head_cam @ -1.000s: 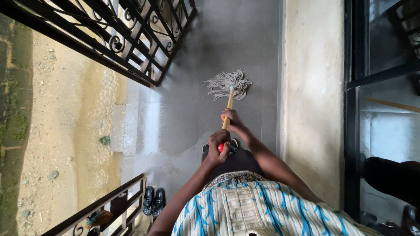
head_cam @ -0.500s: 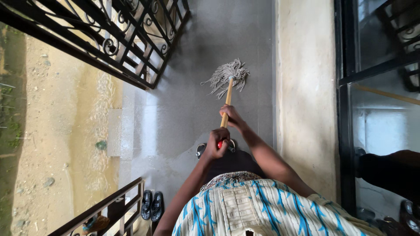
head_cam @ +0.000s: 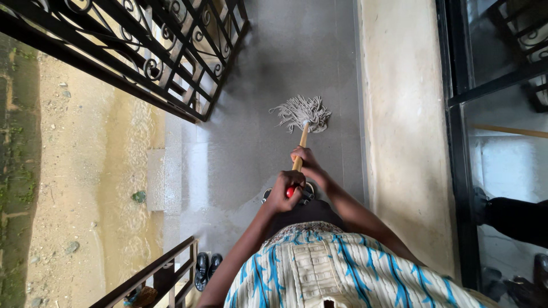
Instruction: The person mops the floor by hand using a mop, moving it across the wet surface near a doorway.
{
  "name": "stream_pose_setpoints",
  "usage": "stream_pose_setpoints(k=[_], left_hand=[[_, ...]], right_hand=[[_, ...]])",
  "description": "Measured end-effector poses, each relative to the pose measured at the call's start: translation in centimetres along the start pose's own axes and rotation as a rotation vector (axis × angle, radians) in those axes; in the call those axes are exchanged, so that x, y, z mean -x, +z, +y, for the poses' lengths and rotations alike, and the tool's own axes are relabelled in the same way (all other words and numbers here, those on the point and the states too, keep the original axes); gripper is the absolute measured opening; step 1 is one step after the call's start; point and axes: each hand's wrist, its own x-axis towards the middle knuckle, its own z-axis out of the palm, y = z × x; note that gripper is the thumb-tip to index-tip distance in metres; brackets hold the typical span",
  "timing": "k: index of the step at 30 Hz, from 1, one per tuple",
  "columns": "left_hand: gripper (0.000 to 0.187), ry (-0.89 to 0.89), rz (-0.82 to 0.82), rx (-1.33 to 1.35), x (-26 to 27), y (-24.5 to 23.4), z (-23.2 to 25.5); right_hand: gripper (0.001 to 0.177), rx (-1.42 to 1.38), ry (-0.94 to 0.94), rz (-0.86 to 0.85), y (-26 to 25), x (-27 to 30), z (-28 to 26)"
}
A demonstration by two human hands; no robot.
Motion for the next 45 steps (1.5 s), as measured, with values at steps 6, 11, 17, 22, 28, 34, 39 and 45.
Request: stream_pose_setpoints(k=[6, 11, 17, 22, 28, 34, 39, 45], left_hand=[[0.012, 0.096, -0.020, -0.017, 2.3, 0.2, 0.3], [0.018, 0.138, 0.036, -0.040, 2.5, 0.2, -2.0], [0.016, 0.149, -0.038, -0.053, 2.9, 0.4, -4.0], [0.012, 0.119, -0.090, -0.039, 3.6, 3.0, -4.0], [0.012, 0.144, -0.265, -0.096, 4.2, 2.4, -3.1], [0.014, 0.109, -0.225, -0.038, 3.3, 0.6, -2.0], [0.019, 0.036, -0.244, -0.045, 2.2, -1.1, -0.3], [0.022, 0.067, -0.267, -0.035, 2.4, -2.5, 1.0]], right_hand=[[0.024, 0.021, -0.006, 0.083, 1.7, 2.1, -1.2], [0.024, 0.047, -0.004, 0.086, 2.0, 1.6, -0.1], [0.023, 0.039, -0.101, -0.008, 0.3, -0.2, 1.2], [0.027, 0.041, -0.120, -0.026, -1.0, 1.5, 1.2], [0.028, 0.043, -0.136, -0.027, -0.3, 3.2, -0.1], [0.028, 0.013, -0.013, 0.083, 0.9, 2.9, -0.9], [0.027, -0.028, 0.164, 0.144, 1.9, 2.5, -1.7], [0.027, -0.050, 0.043, 0.248, 3.1, 3.3, -3.3]])
